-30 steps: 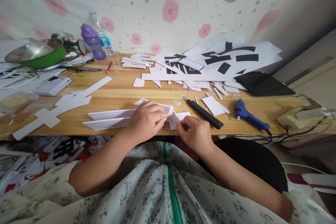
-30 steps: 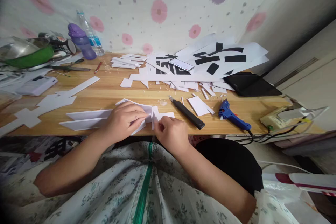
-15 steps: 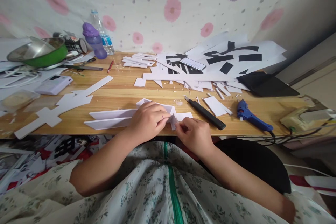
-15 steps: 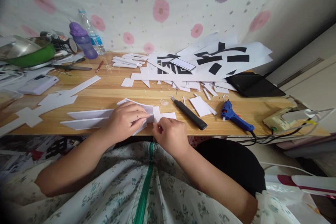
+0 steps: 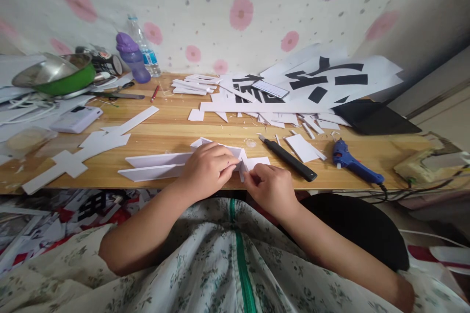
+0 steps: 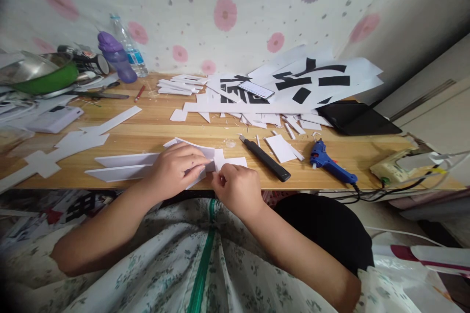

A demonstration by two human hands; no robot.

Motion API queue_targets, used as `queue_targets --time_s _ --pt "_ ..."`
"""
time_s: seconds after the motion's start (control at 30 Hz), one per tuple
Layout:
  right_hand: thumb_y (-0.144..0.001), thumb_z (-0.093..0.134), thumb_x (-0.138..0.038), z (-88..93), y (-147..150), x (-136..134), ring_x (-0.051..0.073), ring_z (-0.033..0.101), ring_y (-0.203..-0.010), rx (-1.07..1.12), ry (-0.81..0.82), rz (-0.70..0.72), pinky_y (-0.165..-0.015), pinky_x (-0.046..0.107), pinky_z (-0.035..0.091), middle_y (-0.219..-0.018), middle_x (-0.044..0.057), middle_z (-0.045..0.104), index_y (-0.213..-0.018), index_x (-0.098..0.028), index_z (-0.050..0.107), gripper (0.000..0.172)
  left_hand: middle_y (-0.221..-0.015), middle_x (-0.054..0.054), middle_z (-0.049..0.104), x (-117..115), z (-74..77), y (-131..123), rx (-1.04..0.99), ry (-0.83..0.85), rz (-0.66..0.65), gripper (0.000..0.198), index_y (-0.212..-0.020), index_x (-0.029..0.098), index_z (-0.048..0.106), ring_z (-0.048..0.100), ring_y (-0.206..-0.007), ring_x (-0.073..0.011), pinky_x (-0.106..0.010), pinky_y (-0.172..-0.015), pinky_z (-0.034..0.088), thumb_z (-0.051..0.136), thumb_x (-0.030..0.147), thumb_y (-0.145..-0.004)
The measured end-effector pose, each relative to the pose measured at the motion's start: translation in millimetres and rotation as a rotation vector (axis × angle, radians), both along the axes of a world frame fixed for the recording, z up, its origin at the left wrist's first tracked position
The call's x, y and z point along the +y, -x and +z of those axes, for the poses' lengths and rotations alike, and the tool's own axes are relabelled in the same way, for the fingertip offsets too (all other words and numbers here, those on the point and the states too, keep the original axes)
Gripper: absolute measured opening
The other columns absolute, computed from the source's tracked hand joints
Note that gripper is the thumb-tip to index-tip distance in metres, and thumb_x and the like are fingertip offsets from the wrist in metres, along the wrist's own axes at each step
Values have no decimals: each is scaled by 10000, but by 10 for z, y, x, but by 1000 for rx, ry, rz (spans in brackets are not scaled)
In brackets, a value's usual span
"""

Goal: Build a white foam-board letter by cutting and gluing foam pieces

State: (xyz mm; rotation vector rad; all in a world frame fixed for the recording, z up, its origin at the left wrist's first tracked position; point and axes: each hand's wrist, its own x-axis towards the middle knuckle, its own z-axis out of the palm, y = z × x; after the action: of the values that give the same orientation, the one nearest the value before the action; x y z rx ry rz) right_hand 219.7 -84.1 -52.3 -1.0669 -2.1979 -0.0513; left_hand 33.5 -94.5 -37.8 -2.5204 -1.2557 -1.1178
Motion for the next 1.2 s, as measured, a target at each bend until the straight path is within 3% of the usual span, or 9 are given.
queue_targets --time_s 0.53,0.7,0.83,1.0,1.2 --pt "-771 557 -218 18 -20 10 102 479 -451 8 61 -5 -475 226 288 -473 -5 551 -521 -186 489 261 -849 -36 702 1 15 10 58 34 16 201 -937 185 714 618 -778 -176 -332 -724 502 556 123 -830" --pt "-783 546 -281 50 -68 33 93 449 -432 167 261 -33 -464 217 320 -477 -12 548 -542 -185 526 260 -832 -38 701 3 16 4 58 18 19 198 -912 186 722 614 -769 -174 -327 -715 495 553 123 -831" --pt "-753 536 -325 197 -112 103 98 433 -429 258 388 -79 -466 227 337 -464 -19 527 -543 -190 527 249 -826 -32 704 5 10 -1 60 6 30 188 -893 194 726 612 -754 -173 -322 -706 485 556 135 -835" --pt "-680 564 -258 494 -110 318 104 406 -427 13 622 -108 -457 244 303 -415 -25 476 -469 -195 481 235 -804 -30 703 15 17 -1 52 -11 12 181 -845 185 727 608 -723 -170 -304 -670 467 553 136 -834" --pt "-615 534 -124 714 89 625 85 366 -381 -233 883 18 -405 241 249 -362 -42 414 -392 -196 414 262 -777 -26 700 23 10 8 26 -6 9 172 -807 182 723 603 -702 -162 -294 -658 468 559 133 -827"
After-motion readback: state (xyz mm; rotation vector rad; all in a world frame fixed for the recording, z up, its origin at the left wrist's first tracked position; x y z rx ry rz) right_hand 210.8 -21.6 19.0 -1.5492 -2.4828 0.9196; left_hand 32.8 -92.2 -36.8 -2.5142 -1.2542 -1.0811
